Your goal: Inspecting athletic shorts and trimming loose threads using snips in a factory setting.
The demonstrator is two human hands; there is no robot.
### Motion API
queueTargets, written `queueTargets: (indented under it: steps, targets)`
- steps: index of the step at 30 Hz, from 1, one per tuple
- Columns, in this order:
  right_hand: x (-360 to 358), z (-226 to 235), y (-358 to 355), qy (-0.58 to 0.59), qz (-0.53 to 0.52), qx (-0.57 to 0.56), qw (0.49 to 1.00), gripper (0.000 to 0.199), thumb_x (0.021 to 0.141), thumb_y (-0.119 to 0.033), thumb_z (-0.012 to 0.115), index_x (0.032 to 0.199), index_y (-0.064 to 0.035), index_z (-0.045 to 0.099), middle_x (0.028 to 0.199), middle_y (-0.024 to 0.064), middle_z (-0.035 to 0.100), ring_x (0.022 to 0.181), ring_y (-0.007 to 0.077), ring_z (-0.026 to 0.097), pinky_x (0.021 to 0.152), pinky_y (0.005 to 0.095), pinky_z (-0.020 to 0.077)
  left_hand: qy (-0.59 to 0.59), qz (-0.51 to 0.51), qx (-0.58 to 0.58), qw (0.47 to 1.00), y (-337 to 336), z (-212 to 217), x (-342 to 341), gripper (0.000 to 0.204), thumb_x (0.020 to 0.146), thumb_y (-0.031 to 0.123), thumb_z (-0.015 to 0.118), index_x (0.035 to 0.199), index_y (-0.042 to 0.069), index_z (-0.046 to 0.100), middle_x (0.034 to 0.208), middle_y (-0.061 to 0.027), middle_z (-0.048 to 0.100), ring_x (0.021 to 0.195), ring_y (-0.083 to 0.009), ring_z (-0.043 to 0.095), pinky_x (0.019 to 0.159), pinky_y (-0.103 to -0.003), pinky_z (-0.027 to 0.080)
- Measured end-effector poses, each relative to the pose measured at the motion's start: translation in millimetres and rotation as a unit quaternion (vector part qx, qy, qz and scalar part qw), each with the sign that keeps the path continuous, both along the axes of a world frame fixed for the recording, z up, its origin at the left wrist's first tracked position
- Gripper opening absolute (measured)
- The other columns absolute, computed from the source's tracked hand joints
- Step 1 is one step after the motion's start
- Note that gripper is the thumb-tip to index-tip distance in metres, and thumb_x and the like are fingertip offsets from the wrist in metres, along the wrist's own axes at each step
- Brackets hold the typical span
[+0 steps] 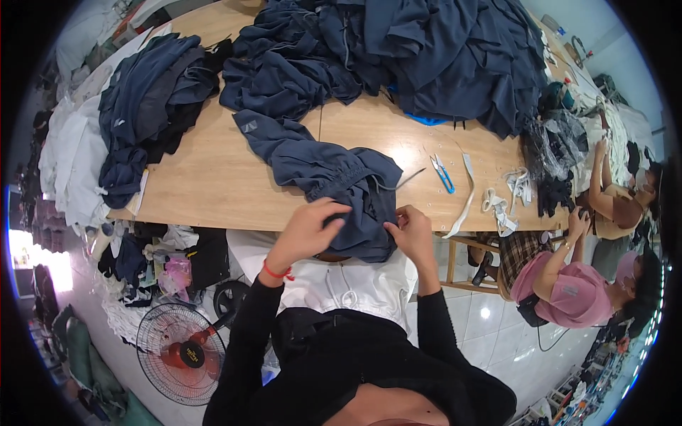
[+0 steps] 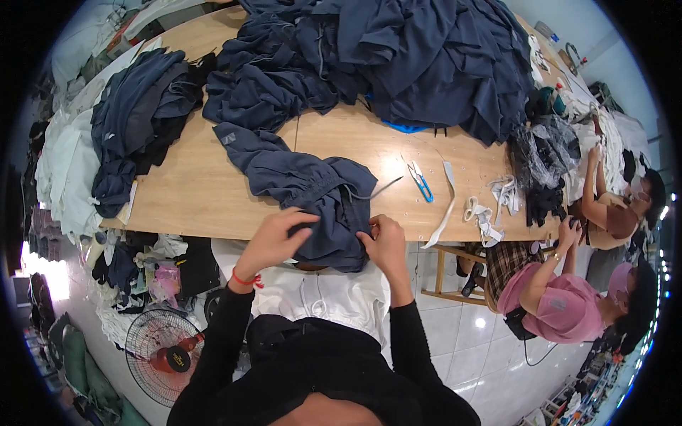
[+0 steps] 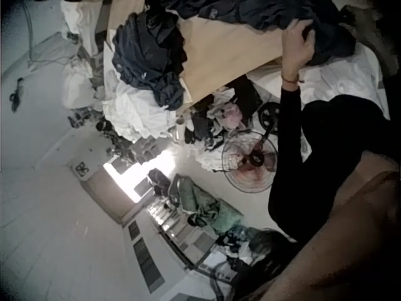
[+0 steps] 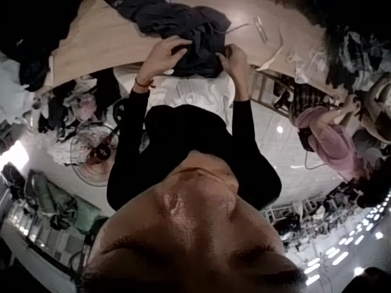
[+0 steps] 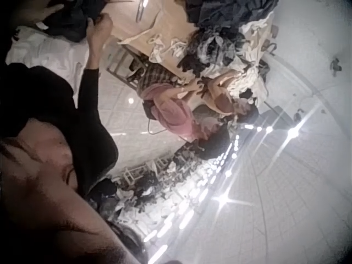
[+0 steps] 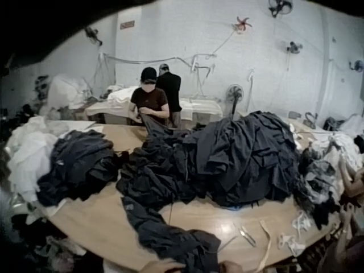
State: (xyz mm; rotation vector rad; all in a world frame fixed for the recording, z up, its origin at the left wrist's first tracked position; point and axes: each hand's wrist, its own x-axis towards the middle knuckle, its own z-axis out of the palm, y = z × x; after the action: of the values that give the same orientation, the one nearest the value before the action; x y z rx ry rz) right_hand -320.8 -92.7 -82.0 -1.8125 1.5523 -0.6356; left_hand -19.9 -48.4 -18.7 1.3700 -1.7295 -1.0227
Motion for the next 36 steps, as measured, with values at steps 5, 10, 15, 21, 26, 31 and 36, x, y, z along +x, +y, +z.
queueTargets:
  steps: [5, 10, 15, 21, 26, 31, 36]
  targets:
    - [23.5, 14.0, -8.2, -0.011, -0.009, -0.115, 0.993, 0.023, 0.087, 0.000, 0.084, 0.110, 0.0018, 0.079, 0.089, 0.0169, 0.071, 0.071, 0.0289, 0.067, 0.069, 0.0416, 0.0553, -0.116, -0.118, -0.023, 0.986, -22.3, -29.6, -60.7, 0.028, 0.100, 0.005, 0.067, 0.125, -0.001, 0.079, 0.120, -0.0213, 0.077, 0.112, -0.0438, 0.075, 0.096, -0.050, 0.060]
    - [42.3, 96.8, 9.6, -0.030, 0.015, -0.296, 0.955, 0.032, 0.082, 0.012, 0.079, 0.111, 0.0011, 0.082, 0.085, 0.0117, 0.060, 0.069, 0.0245, 0.063, 0.062, 0.0380, 0.0511, -0.123, -0.066, -0.082, 0.987, -22.1, -69.8, -75.7, 0.043, 0.098, 0.007, 0.065, 0.139, -0.005, 0.072, 0.142, -0.0260, 0.070, 0.135, -0.0467, 0.065, 0.111, -0.052, 0.054]
    - [84.2, 146.5, 43.0, -0.078, 0.164, -0.398, 0.899, 0.052, 0.074, 0.018, 0.080, 0.121, -0.0032, 0.086, 0.084, 0.0069, 0.047, 0.069, 0.0225, 0.054, 0.058, 0.0350, 0.0441, -0.185, -0.022, -0.283, 0.941, -61.1, -81.7, -38.4, 0.050, 0.097, 0.021, 0.072, 0.143, 0.001, 0.072, 0.145, -0.0248, 0.072, 0.138, -0.0409, 0.068, 0.114, -0.048, 0.056]
    - [68.8, 95.7, 2.3, -0.050, 0.108, -0.352, 0.928, 0.041, 0.079, 0.015, 0.078, 0.115, -0.0038, 0.087, 0.086, 0.0090, 0.053, 0.073, 0.0250, 0.058, 0.062, 0.0380, 0.0472, -0.250, -0.126, 0.032, 0.960, -21.4, -26.0, 10.8, 0.043, 0.098, 0.010, 0.068, 0.140, 0.004, 0.075, 0.132, -0.0269, 0.077, 0.121, -0.0434, 0.076, 0.101, -0.051, 0.060]
    - [39.6, 35.8, 17.4, -0.052, 0.049, -0.250, 0.966, 0.040, 0.082, 0.016, 0.075, 0.114, -0.0045, 0.088, 0.087, 0.0102, 0.054, 0.075, 0.0252, 0.060, 0.066, 0.0375, 0.0500, -0.095, -0.118, -0.085, 0.985, 43.0, -1.0, 29.4, 0.034, 0.097, 0.003, 0.076, 0.131, 0.001, 0.077, 0.104, -0.0221, 0.075, 0.108, -0.0429, 0.075, 0.091, -0.051, 0.059]
    - [27.6, 6.2, 10.2, -0.029, 0.018, -0.235, 0.971, 0.036, 0.083, 0.015, 0.074, 0.111, -0.0035, 0.087, 0.086, 0.0113, 0.058, 0.076, 0.0264, 0.062, 0.068, 0.0390, 0.0511, -0.120, 0.129, -0.063, 0.982, 46.9, -18.8, 19.0, 0.025, 0.089, 0.007, 0.088, 0.110, 0.004, 0.076, 0.109, -0.0132, 0.068, 0.105, -0.0358, 0.067, 0.091, -0.045, 0.055]
    - [27.4, 5.3, -14.2, -0.009, 0.016, -0.195, 0.981, 0.032, 0.086, 0.013, 0.076, 0.112, -0.0014, 0.086, 0.092, 0.0133, 0.062, 0.081, 0.0288, 0.065, 0.073, 0.0400, 0.0539, -0.187, 0.074, -0.113, 0.973, 23.8, -42.8, 5.8, 0.028, 0.085, 0.010, 0.092, 0.108, 0.007, 0.077, 0.118, -0.0076, 0.067, 0.114, -0.0323, 0.063, 0.095, -0.045, 0.052]
